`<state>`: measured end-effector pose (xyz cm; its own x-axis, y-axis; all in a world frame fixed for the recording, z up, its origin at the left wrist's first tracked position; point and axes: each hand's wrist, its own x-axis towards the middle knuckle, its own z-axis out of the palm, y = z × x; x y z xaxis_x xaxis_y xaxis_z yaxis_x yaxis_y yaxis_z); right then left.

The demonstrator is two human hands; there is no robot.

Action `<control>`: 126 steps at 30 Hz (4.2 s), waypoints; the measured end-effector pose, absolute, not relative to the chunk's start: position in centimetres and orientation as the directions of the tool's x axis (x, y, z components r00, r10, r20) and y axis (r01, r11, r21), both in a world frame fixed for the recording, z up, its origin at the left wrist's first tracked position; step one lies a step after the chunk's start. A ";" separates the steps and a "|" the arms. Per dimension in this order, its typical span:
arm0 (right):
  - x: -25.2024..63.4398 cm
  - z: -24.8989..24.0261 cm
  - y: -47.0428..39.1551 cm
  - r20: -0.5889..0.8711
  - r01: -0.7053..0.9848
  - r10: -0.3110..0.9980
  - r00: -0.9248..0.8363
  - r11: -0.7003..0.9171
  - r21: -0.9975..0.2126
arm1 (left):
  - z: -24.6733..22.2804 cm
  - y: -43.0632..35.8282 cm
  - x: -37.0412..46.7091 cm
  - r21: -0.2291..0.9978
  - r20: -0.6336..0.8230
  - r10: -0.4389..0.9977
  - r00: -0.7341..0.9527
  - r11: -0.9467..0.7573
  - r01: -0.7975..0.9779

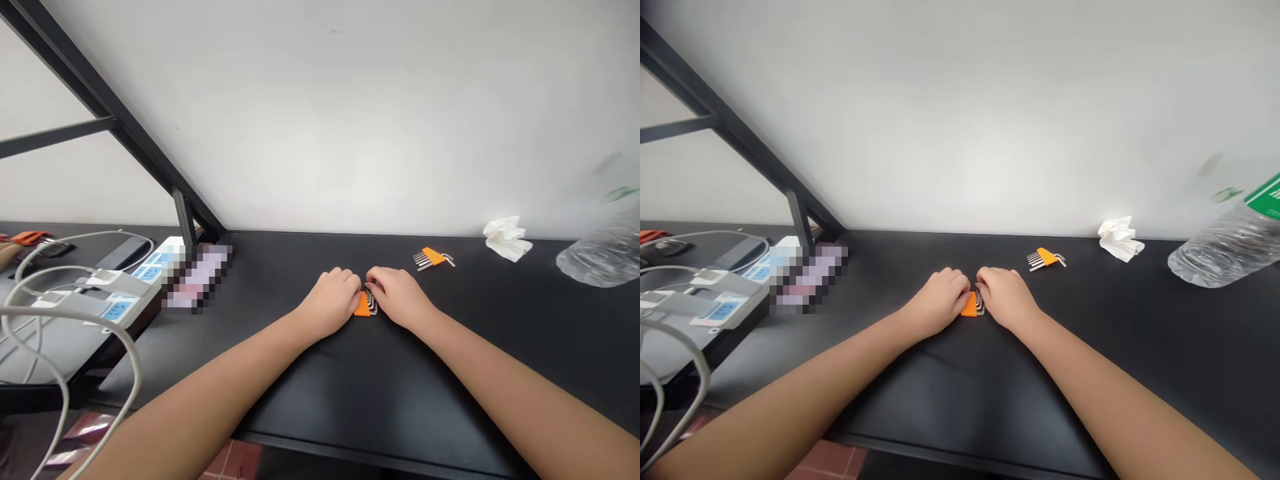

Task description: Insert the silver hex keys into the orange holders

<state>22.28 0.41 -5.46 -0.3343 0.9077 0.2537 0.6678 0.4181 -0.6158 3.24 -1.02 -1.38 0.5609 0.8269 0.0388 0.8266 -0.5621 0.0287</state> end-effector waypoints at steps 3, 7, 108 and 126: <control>22.7 -5.4 0.2 0.241 0.601 0.910 -0.337 0.405 -0.689 | -1.4 -1.1 3.3 -0.001 0.043 0.833 0.551 -0.552 0.834; 22.7 -5.7 0.0 0.272 0.674 0.882 -0.385 0.470 -0.570 | -1.8 -1.2 3.0 -0.039 0.083 0.827 0.556 -0.555 0.831; 23.9 -2.4 -3.8 0.320 0.342 0.806 -0.497 0.521 -0.782 | 0.6 -3.8 3.5 0.689 0.009 0.793 0.609 -0.446 0.571; 23.3 -2.2 -3.5 0.094 0.183 0.917 -0.387 0.176 -0.967 | 0.2 -3.8 3.6 0.823 -0.080 0.873 0.481 -0.215 0.526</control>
